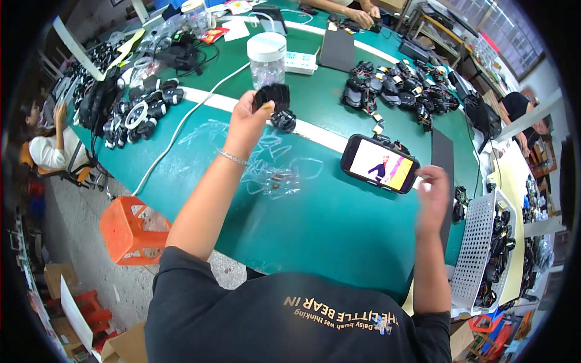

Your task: The person assembles small electronic devices by inserting batteries and connecting wires. They handle the devices one at a time, placing completed units into a white basket and picking up new ones from a pile on the table.

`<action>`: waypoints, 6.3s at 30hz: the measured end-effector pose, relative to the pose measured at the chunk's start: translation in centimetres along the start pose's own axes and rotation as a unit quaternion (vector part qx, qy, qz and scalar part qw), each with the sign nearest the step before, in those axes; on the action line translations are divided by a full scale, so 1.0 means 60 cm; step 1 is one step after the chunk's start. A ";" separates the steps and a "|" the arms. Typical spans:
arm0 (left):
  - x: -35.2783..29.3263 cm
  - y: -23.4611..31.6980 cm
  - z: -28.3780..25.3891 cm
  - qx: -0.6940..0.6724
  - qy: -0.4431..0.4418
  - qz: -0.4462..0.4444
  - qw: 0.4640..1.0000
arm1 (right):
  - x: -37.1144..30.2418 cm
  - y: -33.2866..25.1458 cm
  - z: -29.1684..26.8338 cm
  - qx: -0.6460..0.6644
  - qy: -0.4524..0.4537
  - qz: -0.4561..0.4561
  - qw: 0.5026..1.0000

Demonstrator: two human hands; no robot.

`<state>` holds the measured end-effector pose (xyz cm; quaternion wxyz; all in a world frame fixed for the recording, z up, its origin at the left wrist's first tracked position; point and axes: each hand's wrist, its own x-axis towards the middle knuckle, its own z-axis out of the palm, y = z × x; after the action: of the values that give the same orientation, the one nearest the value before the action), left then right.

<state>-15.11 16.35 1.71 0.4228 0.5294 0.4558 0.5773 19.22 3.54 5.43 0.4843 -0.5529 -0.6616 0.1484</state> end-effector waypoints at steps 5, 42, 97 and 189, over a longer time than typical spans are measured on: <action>0.040 -0.123 -0.023 0.359 -0.167 0.176 0.901 | 0.014 -0.071 0.111 0.063 -0.159 -0.148 0.974; 0.194 0.083 0.198 -0.350 -0.072 -0.137 0.924 | -0.173 0.012 -0.076 0.033 -0.144 0.125 0.981; -0.305 0.091 0.364 -0.025 -0.447 0.046 0.893 | -0.175 0.041 -0.112 0.542 0.177 0.316 0.758; -0.315 0.008 0.359 -0.100 -0.383 -0.221 0.891 | 0.226 0.469 -0.722 0.035 0.510 0.344 0.787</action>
<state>7.94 -0.43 -1.56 0.7319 0.5501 0.3033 0.2641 71.70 10.42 12.40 0.6871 -0.7219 -0.0781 0.0244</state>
